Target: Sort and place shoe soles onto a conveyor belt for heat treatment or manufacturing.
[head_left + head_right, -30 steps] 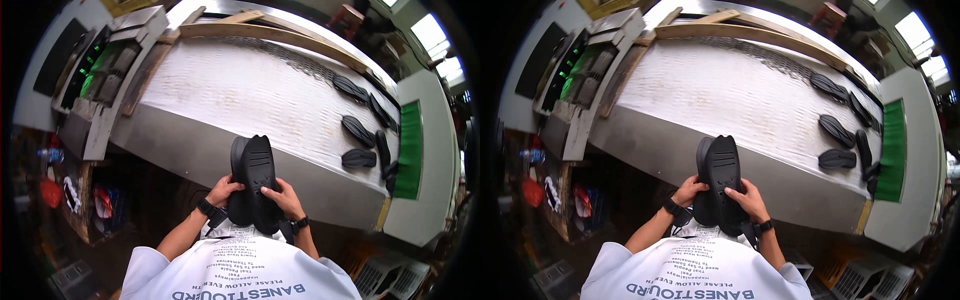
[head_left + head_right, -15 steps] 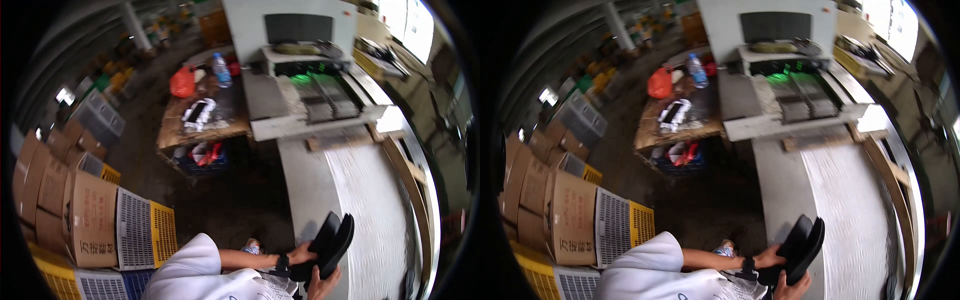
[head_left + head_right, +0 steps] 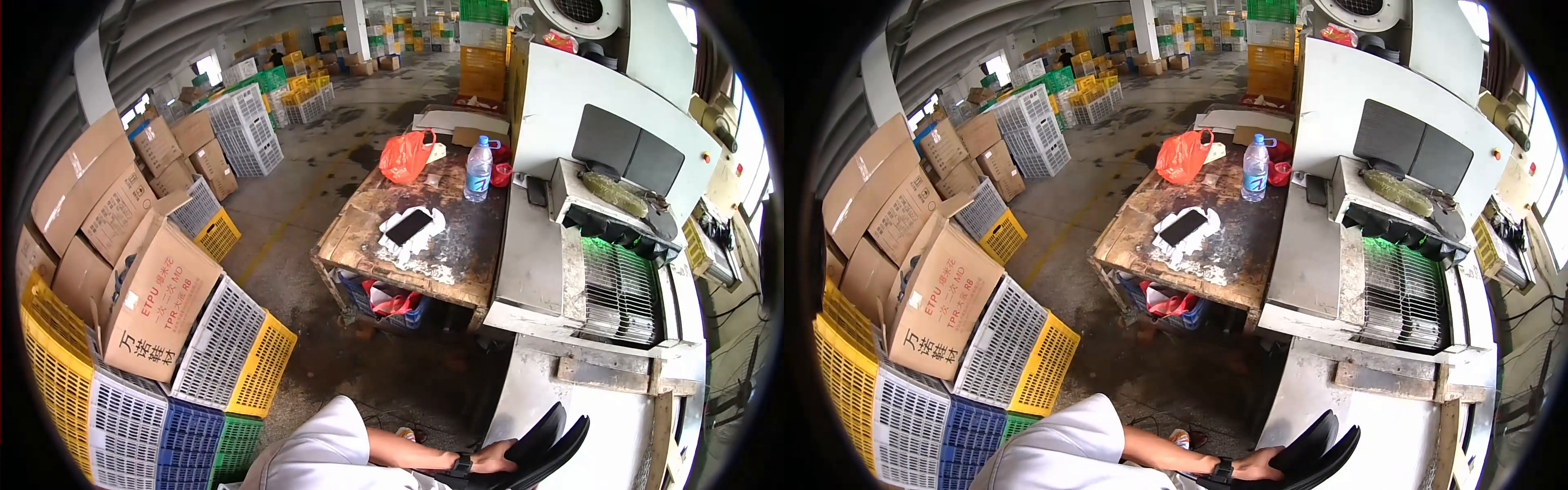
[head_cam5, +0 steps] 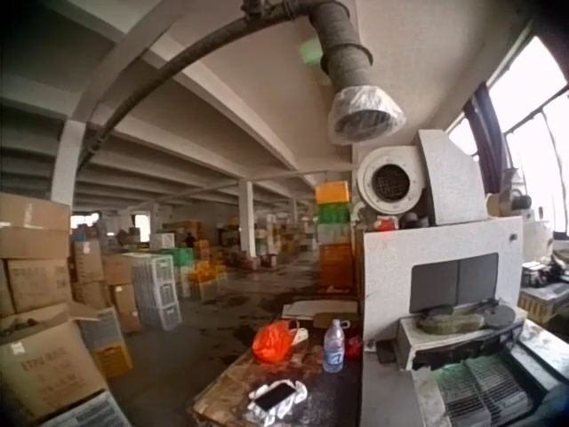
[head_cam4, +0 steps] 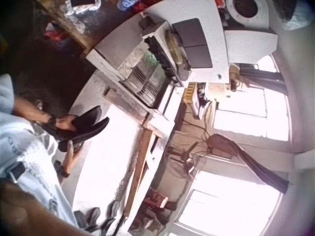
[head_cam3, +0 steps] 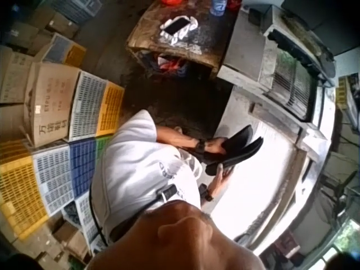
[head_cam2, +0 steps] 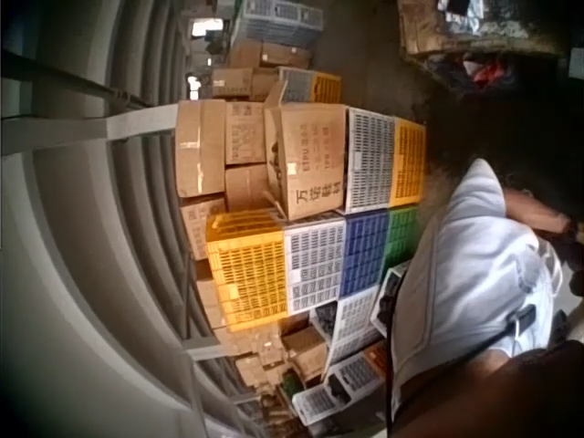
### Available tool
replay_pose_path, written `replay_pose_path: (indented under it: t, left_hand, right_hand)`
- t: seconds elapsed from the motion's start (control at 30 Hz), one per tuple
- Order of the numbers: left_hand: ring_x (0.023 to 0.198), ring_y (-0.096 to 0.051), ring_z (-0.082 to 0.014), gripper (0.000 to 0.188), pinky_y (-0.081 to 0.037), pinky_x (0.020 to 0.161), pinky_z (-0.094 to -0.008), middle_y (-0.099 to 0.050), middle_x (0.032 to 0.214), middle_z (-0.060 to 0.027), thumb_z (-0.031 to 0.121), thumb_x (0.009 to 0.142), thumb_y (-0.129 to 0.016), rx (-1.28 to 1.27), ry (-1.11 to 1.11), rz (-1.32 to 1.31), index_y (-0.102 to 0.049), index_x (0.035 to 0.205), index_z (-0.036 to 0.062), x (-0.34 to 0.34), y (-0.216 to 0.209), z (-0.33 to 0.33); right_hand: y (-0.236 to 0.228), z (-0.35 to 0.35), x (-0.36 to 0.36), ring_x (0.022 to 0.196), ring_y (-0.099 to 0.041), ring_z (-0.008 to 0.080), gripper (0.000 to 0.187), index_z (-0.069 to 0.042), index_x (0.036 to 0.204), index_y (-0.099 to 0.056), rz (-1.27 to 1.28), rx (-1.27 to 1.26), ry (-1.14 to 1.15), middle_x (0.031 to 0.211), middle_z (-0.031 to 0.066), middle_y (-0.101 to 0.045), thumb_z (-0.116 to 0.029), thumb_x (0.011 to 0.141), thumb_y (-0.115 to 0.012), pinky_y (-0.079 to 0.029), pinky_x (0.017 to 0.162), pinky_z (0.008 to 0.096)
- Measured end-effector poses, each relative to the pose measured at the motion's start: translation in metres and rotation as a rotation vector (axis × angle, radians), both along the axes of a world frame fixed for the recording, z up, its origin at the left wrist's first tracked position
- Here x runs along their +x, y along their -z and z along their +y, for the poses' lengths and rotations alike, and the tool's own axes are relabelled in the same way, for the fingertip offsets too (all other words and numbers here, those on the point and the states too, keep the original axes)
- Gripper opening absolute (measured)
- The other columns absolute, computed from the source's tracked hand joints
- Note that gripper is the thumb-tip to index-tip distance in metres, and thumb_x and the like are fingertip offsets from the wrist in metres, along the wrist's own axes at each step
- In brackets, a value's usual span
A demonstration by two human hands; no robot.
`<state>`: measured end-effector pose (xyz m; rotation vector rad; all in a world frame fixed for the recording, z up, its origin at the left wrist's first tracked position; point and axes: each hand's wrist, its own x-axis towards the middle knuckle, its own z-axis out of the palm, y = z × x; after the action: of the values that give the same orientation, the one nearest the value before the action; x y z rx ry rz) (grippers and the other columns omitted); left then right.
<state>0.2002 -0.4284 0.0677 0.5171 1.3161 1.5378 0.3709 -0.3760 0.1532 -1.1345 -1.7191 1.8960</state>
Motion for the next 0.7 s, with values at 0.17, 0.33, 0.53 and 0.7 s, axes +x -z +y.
replay_pose_path:
  t: [0.17,0.33,0.53,0.7]
  left_hand:
    - [0.11,-0.063,-0.0253,0.061,-0.048,0.099,-0.0348,-0.067,0.115,-0.0198,0.017,0.078,-0.076,-0.071,-0.169,0.104,-0.053,0.128,-0.0101,-0.026,0.013,0.052]
    - [0.106,-0.064,-0.0184,0.055,-0.052,0.096,-0.0334,-0.066,0.119,-0.0139,0.018,0.088,-0.076,0.109,-0.474,0.06,-0.051,0.129,-0.0065,-0.107,-0.003,0.113]
    - [0.103,-0.062,-0.0212,0.044,-0.05,0.094,-0.0361,-0.065,0.116,-0.0126,0.018,0.09,-0.071,0.211,-0.474,0.177,-0.053,0.124,-0.0043,-0.214,0.006,0.248]
    - [0.102,-0.06,-0.0289,0.058,-0.048,0.09,-0.0413,-0.062,0.106,-0.0201,0.032,0.085,-0.076,-0.037,-0.613,0.311,-0.05,0.117,-0.0087,-0.298,0.04,0.355]
  right_hand:
    - [-0.015,0.042,-0.021,0.127,-0.053,0.029,0.073,0.003,0.151,-0.038,0.004,-0.065,0.094,0.145,0.0222,-0.053,-0.028,0.094,-0.069,-0.039,0.109,0.0397]
    - [0.0,0.08,-0.032,0.116,-0.057,0.0218,0.076,0.003,0.152,-0.036,0.023,-0.176,0.301,0.133,0.0148,-0.057,-0.013,0.085,-0.068,-0.043,0.102,0.0325]
    - [0.015,0.126,-0.03,0.118,-0.057,0.0245,0.083,-0.002,0.154,-0.035,-0.101,-0.08,0.379,0.139,0.0168,-0.054,-0.014,0.081,-0.072,-0.048,0.099,0.0356]
    - [0.028,0.157,-0.069,0.113,-0.062,0.0244,0.081,-0.002,0.153,-0.037,-0.174,-0.049,0.396,0.141,0.0168,-0.055,-0.014,0.081,-0.072,-0.053,0.092,0.0349]
